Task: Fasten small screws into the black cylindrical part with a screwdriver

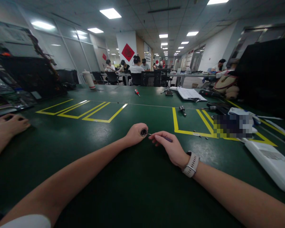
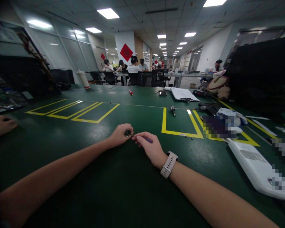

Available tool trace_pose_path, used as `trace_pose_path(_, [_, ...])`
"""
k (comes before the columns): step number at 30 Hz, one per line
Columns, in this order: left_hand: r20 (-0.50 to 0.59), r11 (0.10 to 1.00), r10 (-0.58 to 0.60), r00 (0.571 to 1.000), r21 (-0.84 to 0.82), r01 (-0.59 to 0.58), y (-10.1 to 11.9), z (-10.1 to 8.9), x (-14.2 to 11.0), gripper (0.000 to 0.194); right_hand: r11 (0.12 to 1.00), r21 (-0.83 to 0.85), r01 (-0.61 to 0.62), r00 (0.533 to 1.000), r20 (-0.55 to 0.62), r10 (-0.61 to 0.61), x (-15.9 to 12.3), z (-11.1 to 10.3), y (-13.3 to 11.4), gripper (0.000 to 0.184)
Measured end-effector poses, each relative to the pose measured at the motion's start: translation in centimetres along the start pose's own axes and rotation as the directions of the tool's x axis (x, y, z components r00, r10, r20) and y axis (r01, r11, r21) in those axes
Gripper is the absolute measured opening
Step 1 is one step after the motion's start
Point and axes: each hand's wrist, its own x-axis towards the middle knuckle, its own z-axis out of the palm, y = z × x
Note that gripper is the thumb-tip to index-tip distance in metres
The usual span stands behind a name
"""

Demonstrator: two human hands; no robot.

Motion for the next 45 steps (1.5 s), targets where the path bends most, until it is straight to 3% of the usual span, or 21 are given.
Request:
trace_pose_path(3, [-0.005, 0.997, -0.005, 1.0, -0.081, 0.004, 0.03, -0.11, 0.02, 0.007, 0.98, 0.182, -0.08, 0.997, 0.005, 0.081, 0.2, -0.26, 0.05, 0.016])
trace_pose_path(6, [-0.012, 0.992, -0.023, 1.0, -0.122, 0.022, -0.04, -0.08, 0.06, 0.01, 0.971, 0.217, -0.099, 0.995, 0.026, 0.096, 0.25, -0.32, 0.11, 0.016])
trace_pose_path(9, [-0.019, 0.994, -0.045, 0.999, -0.098, 0.043, -0.27, 0.11, 0.07, 0.008, 0.988, 0.144, -0.045, 0.999, 0.012, 0.044, 0.12, -0.14, 0.19, 0.015])
trace_pose_path(13, [-0.024, 0.997, -0.07, 0.997, 0.023, 0.071, -0.44, 0.32, 0.07, 0.005, 0.997, -0.074, 0.032, 0.999, -0.015, -0.034, -0.19, 0.27, -0.04, 0.017])
trace_pose_path(17, [0.02, 0.993, -0.041, 0.999, 0.111, 0.039, -0.13, 0.21, 0.14, 0.007, 0.988, -0.155, -0.004, 1.0, -0.008, 0.003, -0.32, 0.5, -0.44, 0.018])
trace_pose_path(24, [0.004, 1.0, -0.023, 1.0, 0.012, 0.023, 0.14, -0.14, 0.06, 0.006, 0.979, 0.173, -0.106, 0.994, -0.003, 0.108, 0.26, -0.2, 0.07, 0.016])
trace_pose_path(28, [0.006, 0.995, -0.026, 1.0, -0.101, 0.027, -0.03, -0.13, 0.02, 0.01, 0.964, 0.237, -0.122, 0.993, 0.035, 0.117, 0.35, -0.46, 0.23, 0.016])
trace_pose_path(31, [0.0, 0.995, -0.029, 1.0, -0.096, 0.029, -0.17, 0.02, 0.05, 0.009, 0.981, 0.181, -0.07, 0.998, 0.015, 0.069, 0.17, -0.2, 0.25, 0.016])
trace_pose_path(35, [0.007, 1.0, -0.022, 1.0, 0.016, 0.022, -0.19, 0.16, 0.1, 0.006, 0.999, -0.032, 0.017, 1.0, -0.019, -0.017, -0.11, 0.26, 0.17, 0.016])
trace_pose_path(38, [0.017, 0.996, -0.013, 1.0, 0.083, 0.011, -0.05, 0.09, 0.12, 0.007, 0.991, -0.133, 0.016, 1.0, -0.006, -0.017, -0.2, 0.34, 0.04, 0.018])
trace_pose_path(45, [0.027, 0.999, 0.014, 1.0, -0.035, -0.013, 0.15, -0.27, 0.0, 0.006, 0.986, 0.138, -0.089, 0.996, 0.017, 0.087, 0.08, -0.26, -0.14, 0.015])
